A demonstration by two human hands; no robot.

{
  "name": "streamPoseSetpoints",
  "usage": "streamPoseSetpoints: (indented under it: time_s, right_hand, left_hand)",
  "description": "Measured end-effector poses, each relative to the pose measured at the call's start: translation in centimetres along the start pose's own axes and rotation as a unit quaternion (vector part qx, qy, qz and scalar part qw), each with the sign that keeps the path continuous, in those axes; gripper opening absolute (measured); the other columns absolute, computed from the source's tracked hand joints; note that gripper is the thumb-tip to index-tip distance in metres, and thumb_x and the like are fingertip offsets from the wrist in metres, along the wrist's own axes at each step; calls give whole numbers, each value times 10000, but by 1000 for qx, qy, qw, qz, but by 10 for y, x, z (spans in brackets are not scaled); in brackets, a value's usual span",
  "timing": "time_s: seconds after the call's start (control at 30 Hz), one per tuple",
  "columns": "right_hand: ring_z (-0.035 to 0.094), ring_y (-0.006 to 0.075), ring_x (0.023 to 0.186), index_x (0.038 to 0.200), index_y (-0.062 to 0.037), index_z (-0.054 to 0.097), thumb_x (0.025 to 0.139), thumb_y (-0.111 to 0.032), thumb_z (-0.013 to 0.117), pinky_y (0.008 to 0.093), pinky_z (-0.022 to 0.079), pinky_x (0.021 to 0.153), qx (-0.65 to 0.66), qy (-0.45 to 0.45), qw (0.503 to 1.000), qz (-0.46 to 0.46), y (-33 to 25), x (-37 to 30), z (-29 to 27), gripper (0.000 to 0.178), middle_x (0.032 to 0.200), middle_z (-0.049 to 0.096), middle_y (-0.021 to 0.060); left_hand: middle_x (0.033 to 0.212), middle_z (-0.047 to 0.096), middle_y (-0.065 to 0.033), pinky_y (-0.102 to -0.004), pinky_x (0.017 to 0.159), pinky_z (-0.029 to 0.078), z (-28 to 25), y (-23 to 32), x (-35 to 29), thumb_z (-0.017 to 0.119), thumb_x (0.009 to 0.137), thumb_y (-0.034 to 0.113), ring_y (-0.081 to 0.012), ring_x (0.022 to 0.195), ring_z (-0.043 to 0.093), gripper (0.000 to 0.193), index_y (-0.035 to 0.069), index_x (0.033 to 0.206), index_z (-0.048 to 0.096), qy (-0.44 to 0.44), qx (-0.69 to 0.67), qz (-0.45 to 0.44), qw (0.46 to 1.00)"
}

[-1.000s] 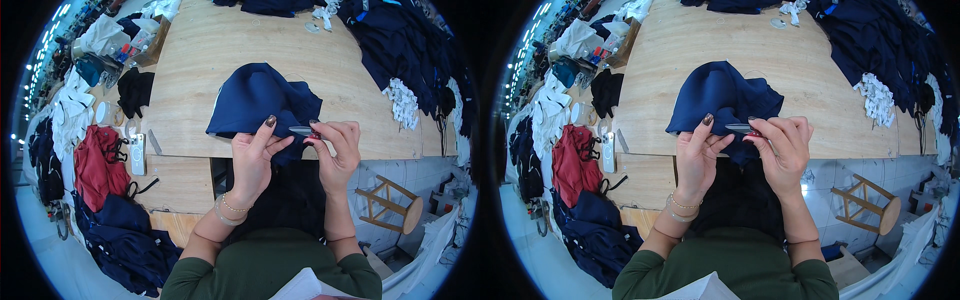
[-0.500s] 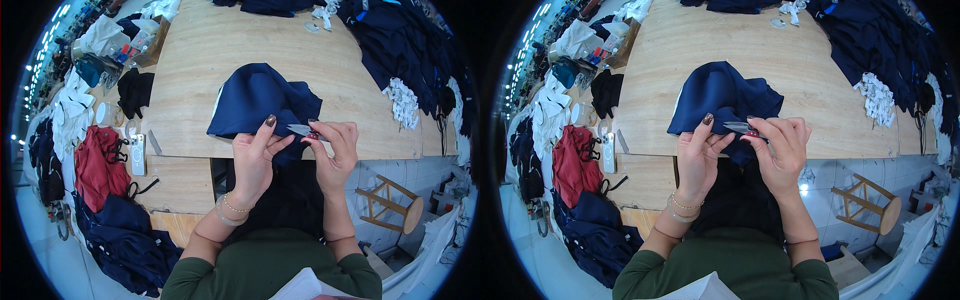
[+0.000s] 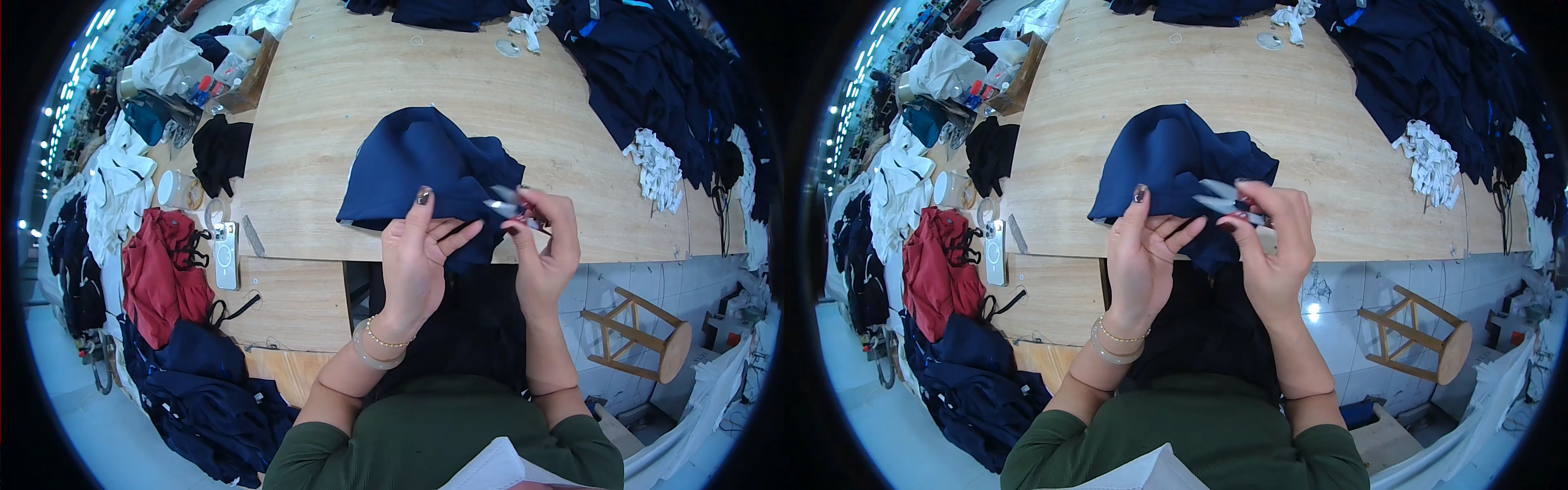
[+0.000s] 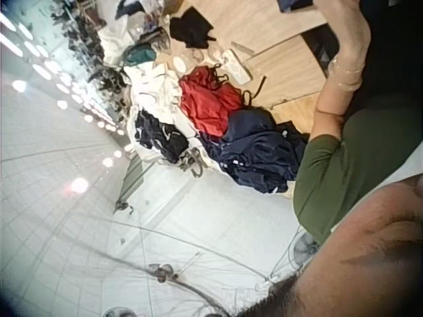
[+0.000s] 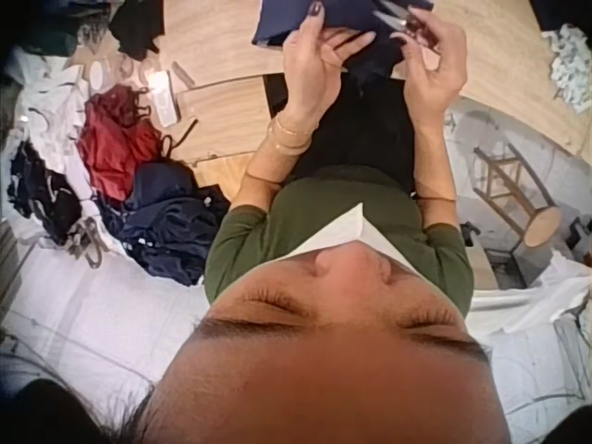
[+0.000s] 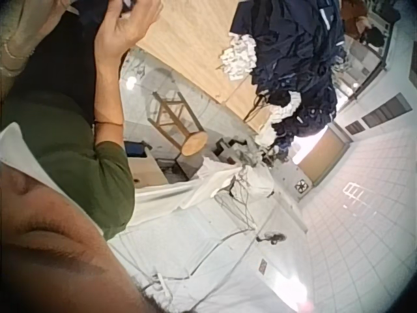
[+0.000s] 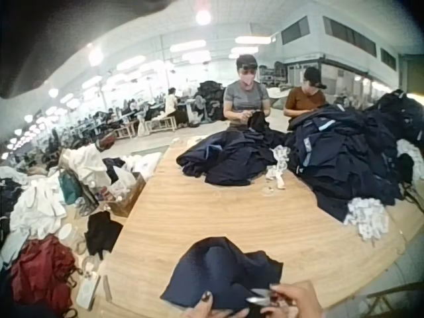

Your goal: Trimming loose threads from blue athletic shorts using thread snips at a factory workbench.

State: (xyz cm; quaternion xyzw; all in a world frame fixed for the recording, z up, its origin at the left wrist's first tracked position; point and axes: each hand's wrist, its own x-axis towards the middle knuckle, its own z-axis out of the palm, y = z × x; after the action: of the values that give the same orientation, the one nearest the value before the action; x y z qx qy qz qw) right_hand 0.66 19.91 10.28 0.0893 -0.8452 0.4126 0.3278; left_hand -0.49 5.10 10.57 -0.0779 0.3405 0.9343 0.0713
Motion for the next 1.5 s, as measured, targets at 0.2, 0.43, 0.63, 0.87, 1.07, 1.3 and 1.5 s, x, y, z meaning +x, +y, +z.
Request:
streamPoseSetpoints:
  time_s: [0.2,0.43,0.63,0.87,1.07,1.3,1.5]
  right_hand:
    - [562,213,795,1125,-26,609,735,45,718,277,464,699,92,-55,993,51,-6,3,17,411,934,530,99]
    - [429,44,642,933,-25,663,955,-107,599,215,348,580,444,-119,808,369,23,9,19,106,766,518,-49]
    - [391,14,601,923,-67,686,961,-174,611,196,300,554,483,-162,752,419,15,15,17,137,710,507,-93]
    - [423,7,607,927,-77,704,957,-185,618,195,319,556,459,-191,758,422,23,24,11,142,730,562,-82]
    - [476,29,672,973,-51,711,946,-167,633,193,389,621,407,-172,819,366,26,24,24,143,783,557,-56]
    - [542,105,752,1092,-49,701,729,26,767,217,461,683,179,-125,973,76,2,24,10,376,852,515,21]
    - [525,68,743,975,7,678,847,24,686,200,444,677,295,-41,942,155,22,18,18,129,792,552,-3]
  left_hand:
    - [1119,657,-217,-394,970,509,-12,-5,-1,378,1051,280,-270,1078,645,432,-93,1127,581,-2,4,-23,1000]
    - [1109,659,-63,-256,873,455,-32,19,18,512,1008,115,-114,985,591,223,-18,1130,644,-22,367,130,921]
    - [1043,664,-53,-255,894,467,-22,41,46,622,926,82,-102,973,590,215,-5,1121,638,-148,472,276,824]
    - [788,625,46,-177,661,406,-27,44,54,669,935,179,-19,740,492,216,-32,949,713,-214,418,-73,880]
    - [890,692,-3,-183,746,467,-25,26,44,629,955,137,-32,823,587,210,-41,1022,719,-138,234,-110,956]
    - [999,695,-45,-197,830,466,-25,21,39,599,965,105,-51,909,602,194,-39,1018,717,-103,153,-119,976]
    - [892,636,14,-186,796,414,-20,16,34,585,972,90,-27,842,531,187,-45,952,714,-89,193,-63,975]
